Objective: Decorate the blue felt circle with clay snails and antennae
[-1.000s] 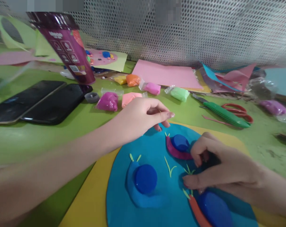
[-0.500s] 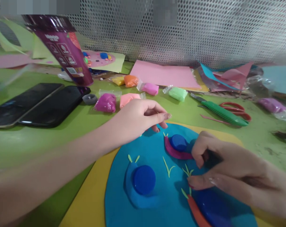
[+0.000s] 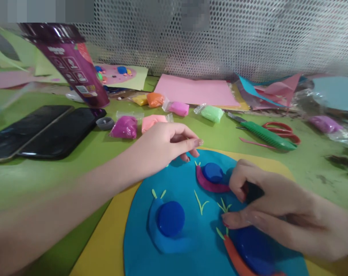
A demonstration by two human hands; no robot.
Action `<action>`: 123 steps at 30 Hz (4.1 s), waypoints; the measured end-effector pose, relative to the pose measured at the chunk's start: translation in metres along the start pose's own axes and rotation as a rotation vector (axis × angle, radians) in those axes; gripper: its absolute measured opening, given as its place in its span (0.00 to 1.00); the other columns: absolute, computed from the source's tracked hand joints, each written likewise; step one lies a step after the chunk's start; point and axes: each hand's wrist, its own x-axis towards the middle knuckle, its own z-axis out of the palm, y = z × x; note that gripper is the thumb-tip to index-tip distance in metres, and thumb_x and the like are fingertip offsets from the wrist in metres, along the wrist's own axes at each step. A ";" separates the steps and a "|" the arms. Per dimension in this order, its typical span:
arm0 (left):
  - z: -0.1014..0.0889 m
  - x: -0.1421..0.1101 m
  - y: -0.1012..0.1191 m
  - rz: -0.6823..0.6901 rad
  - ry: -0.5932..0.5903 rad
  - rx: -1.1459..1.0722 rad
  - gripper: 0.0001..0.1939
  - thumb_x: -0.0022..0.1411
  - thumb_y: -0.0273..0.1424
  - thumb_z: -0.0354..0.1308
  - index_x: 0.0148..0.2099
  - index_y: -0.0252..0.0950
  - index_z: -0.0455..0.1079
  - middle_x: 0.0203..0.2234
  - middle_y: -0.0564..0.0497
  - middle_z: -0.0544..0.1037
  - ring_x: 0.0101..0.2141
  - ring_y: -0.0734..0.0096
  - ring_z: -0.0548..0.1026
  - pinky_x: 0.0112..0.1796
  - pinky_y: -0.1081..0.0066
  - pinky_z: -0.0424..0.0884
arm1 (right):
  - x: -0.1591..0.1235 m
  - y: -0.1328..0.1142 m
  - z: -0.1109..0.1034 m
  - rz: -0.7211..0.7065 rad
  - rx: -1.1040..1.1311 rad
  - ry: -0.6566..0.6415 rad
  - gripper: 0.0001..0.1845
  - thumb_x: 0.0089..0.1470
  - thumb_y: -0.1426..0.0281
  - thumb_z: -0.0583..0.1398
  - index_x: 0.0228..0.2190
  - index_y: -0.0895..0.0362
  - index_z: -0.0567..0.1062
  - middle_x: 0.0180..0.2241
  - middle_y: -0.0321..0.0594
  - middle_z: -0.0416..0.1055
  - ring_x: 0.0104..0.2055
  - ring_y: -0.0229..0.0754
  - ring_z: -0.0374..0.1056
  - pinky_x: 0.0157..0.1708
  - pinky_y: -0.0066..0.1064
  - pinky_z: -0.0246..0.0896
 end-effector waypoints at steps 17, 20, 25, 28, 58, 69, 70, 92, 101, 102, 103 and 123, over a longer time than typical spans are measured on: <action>-0.001 -0.001 -0.002 -0.036 -0.091 -0.008 0.11 0.58 0.38 0.55 0.37 0.35 0.70 0.29 0.49 0.78 0.27 0.73 0.74 0.29 0.73 0.70 | -0.002 0.002 -0.001 0.038 0.029 0.035 0.15 0.58 0.70 0.52 0.34 0.49 0.79 0.30 0.38 0.60 0.29 0.33 0.62 0.25 0.25 0.62; 0.000 -0.001 -0.004 -0.028 -0.107 -0.016 0.11 0.58 0.38 0.54 0.37 0.35 0.70 0.30 0.49 0.78 0.27 0.72 0.74 0.29 0.72 0.70 | -0.003 0.000 -0.001 -0.009 0.002 0.021 0.14 0.57 0.73 0.53 0.34 0.52 0.79 0.31 0.40 0.63 0.30 0.34 0.63 0.27 0.25 0.63; -0.001 -0.002 -0.006 -0.028 -0.127 0.015 0.12 0.59 0.40 0.53 0.37 0.36 0.69 0.30 0.49 0.78 0.30 0.71 0.75 0.29 0.73 0.69 | -0.003 0.001 -0.002 -0.037 -0.014 0.011 0.16 0.59 0.73 0.51 0.38 0.52 0.78 0.35 0.42 0.64 0.35 0.36 0.64 0.33 0.26 0.64; -0.002 -0.002 -0.005 -0.020 -0.140 0.038 0.12 0.59 0.40 0.53 0.37 0.36 0.70 0.30 0.49 0.78 0.31 0.71 0.74 0.31 0.72 0.68 | -0.002 0.003 -0.004 -0.099 -0.053 -0.029 0.15 0.57 0.74 0.52 0.39 0.53 0.78 0.35 0.42 0.63 0.35 0.35 0.62 0.35 0.27 0.62; 0.020 -0.023 0.019 0.200 -0.091 -0.202 0.16 0.58 0.40 0.56 0.41 0.33 0.70 0.33 0.46 0.78 0.35 0.65 0.75 0.34 0.70 0.67 | 0.039 -0.009 -0.008 -0.309 -0.608 0.541 0.11 0.58 0.67 0.55 0.33 0.57 0.76 0.32 0.42 0.69 0.37 0.41 0.62 0.36 0.35 0.64; 0.011 -0.017 0.010 0.206 -0.164 -0.294 0.11 0.53 0.36 0.60 0.35 0.34 0.70 0.29 0.47 0.77 0.34 0.67 0.75 0.35 0.71 0.67 | 0.036 -0.002 0.015 -0.249 -0.632 0.724 0.13 0.60 0.68 0.51 0.30 0.56 0.74 0.30 0.42 0.69 0.35 0.41 0.65 0.35 0.35 0.66; 0.011 -0.018 0.011 0.199 -0.166 -0.300 0.11 0.53 0.36 0.60 0.35 0.34 0.70 0.29 0.47 0.77 0.33 0.68 0.74 0.35 0.71 0.67 | 0.035 -0.003 0.014 -0.253 -0.650 0.715 0.13 0.60 0.69 0.50 0.30 0.57 0.74 0.30 0.43 0.68 0.36 0.41 0.65 0.35 0.34 0.65; 0.010 -0.012 0.005 0.221 -0.144 -0.204 0.13 0.53 0.38 0.61 0.37 0.33 0.72 0.28 0.48 0.77 0.31 0.69 0.74 0.33 0.72 0.67 | 0.030 -0.001 0.014 -0.168 -0.737 0.493 0.17 0.62 0.66 0.47 0.43 0.59 0.71 0.35 0.46 0.70 0.38 0.43 0.66 0.39 0.38 0.66; 0.009 -0.014 0.008 0.217 -0.099 -0.238 0.11 0.53 0.35 0.61 0.37 0.34 0.71 0.27 0.49 0.77 0.30 0.71 0.75 0.33 0.72 0.68 | 0.029 -0.008 0.013 -0.137 -0.514 0.540 0.15 0.58 0.69 0.52 0.43 0.60 0.73 0.33 0.44 0.73 0.33 0.41 0.69 0.33 0.33 0.66; 0.009 -0.014 0.008 0.218 -0.100 -0.235 0.11 0.53 0.35 0.61 0.37 0.34 0.71 0.27 0.49 0.77 0.31 0.71 0.75 0.33 0.73 0.68 | 0.029 -0.007 0.012 -0.137 -0.503 0.546 0.14 0.58 0.69 0.53 0.43 0.60 0.73 0.34 0.45 0.73 0.34 0.41 0.69 0.34 0.33 0.66; 0.009 -0.013 0.008 0.219 -0.100 -0.233 0.11 0.53 0.35 0.61 0.37 0.34 0.72 0.28 0.49 0.77 0.31 0.71 0.75 0.33 0.73 0.68 | 0.029 -0.005 0.012 -0.139 -0.498 0.551 0.14 0.58 0.68 0.53 0.42 0.59 0.74 0.34 0.45 0.74 0.34 0.41 0.70 0.34 0.33 0.67; 0.010 -0.009 0.003 0.218 -0.127 -0.250 0.13 0.51 0.37 0.63 0.36 0.33 0.74 0.28 0.48 0.78 0.32 0.69 0.75 0.33 0.72 0.67 | 0.035 0.009 0.017 -0.299 -0.702 0.628 0.11 0.60 0.69 0.51 0.37 0.58 0.72 0.32 0.44 0.70 0.36 0.42 0.67 0.37 0.35 0.67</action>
